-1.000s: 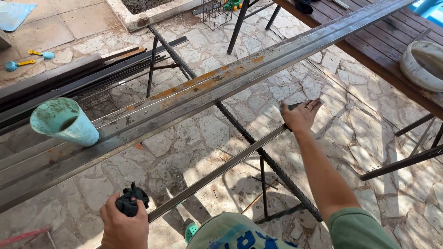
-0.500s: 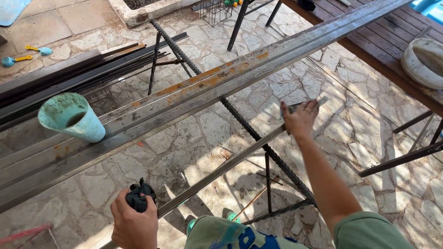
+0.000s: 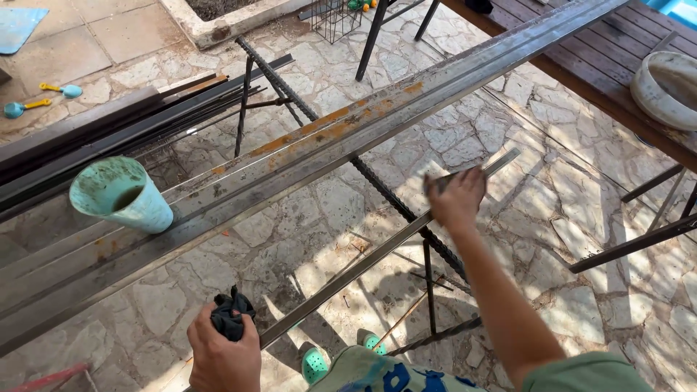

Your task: Wiping down a long metal beam with a cloth to remove dust or debris.

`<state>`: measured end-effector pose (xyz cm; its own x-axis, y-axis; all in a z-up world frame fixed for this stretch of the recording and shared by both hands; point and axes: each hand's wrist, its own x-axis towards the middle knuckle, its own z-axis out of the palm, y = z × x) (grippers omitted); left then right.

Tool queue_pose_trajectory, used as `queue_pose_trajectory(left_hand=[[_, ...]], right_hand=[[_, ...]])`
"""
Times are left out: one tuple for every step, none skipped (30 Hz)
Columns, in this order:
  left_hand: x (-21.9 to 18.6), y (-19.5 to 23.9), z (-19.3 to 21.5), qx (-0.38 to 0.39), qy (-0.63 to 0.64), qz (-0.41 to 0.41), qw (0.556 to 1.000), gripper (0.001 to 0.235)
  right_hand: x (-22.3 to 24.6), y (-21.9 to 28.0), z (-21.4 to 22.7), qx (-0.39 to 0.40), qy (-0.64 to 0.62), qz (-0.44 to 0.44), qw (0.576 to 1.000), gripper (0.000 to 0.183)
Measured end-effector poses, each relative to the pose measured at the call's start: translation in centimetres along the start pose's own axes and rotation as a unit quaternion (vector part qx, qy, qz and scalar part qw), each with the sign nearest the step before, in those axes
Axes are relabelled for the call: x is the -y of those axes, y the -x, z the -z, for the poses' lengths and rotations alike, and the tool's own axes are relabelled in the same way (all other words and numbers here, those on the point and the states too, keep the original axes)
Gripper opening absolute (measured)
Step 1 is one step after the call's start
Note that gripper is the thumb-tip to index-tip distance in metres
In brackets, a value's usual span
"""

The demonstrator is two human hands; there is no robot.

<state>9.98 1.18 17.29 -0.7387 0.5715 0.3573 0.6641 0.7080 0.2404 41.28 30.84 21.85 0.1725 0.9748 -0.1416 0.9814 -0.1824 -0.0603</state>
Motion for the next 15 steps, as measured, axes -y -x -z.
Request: queue_pose_trajectory(left_hand=[[0.0,-0.1,-0.2,-0.002,0.004,-0.002,1.0,0.043],[0.0,-0.3,-0.4,0.005,0.006,-0.001,1.0,0.043],[0.2,0.1,-0.4,0.016,0.005,0.001,1.0,0.043],[0.0,0.2,-0.4,0.019,0.005,0.001,1.0,0.043],[0.0,0.1,-0.3,0.015,0.005,0.0,1.0,0.044],[0.1,0.0,-0.1,0.011,0.005,-0.002,1.0,0.045],[0.1,-0.1,-0.2,0.009,0.006,-0.002,1.0,0.045],[0.1,-0.2,-0.2,0.0,0.008,-0.005,1.0,0.043],[0.1,0.1,-0.2,-0.005,0.01,-0.009,1.0,0.042],[0.0,0.1,-0.1,-0.004,0.011,-0.008,1.0,0.042],[0.0,0.0,0.0,0.011,0.022,-0.007,1.0,0.045],[0.0,-0.1,0.2,0.027,0.033,-0.005,0.999,0.047],[0.1,0.0,0.3,0.026,0.033,-0.003,0.999,0.047],[0.1,0.0,0.4,0.032,0.035,-0.008,0.999,0.049],[-0.1,-0.2,0.3,0.039,0.04,-0.021,0.998,0.051]], right_hand=[[2.8,3.8,-0.6,-0.004,-0.001,-0.002,1.0,0.111],[5.4,7.9,-1.1,0.005,-0.03,0.082,0.996,0.105],[7.3,12.8,-1.8,0.019,-0.057,0.167,0.984,0.1],[7.8,14.5,-2.4,0.021,-0.054,0.165,0.985,0.1],[8.6,16.2,-3.1,0.04,-0.057,0.21,0.975,0.103],[9.4,18.1,-3.8,0.058,-0.06,0.255,0.963,0.107],[8.2,15.1,-3.0,0.056,-0.06,0.255,0.963,0.107],[7.0,12.2,-2.2,0.041,-0.053,0.197,0.978,0.102],[5.5,9.4,-1.4,0.028,-0.044,0.138,0.989,0.101],[3.6,6.1,-0.8,0.028,-0.042,0.137,0.989,0.101],[1.8,2.8,-0.2,0.018,-0.049,0.057,0.997,0.108],[0.0,-0.4,0.3,0.007,-0.056,-0.024,0.998,0.115],[1.1,0.7,0.5,0.007,-0.056,-0.022,0.998,0.115],[2.2,1.7,0.6,0.005,-0.043,-0.011,0.999,0.113],[2.8,2.8,0.8,0.002,-0.032,-0.008,0.999,0.11]])
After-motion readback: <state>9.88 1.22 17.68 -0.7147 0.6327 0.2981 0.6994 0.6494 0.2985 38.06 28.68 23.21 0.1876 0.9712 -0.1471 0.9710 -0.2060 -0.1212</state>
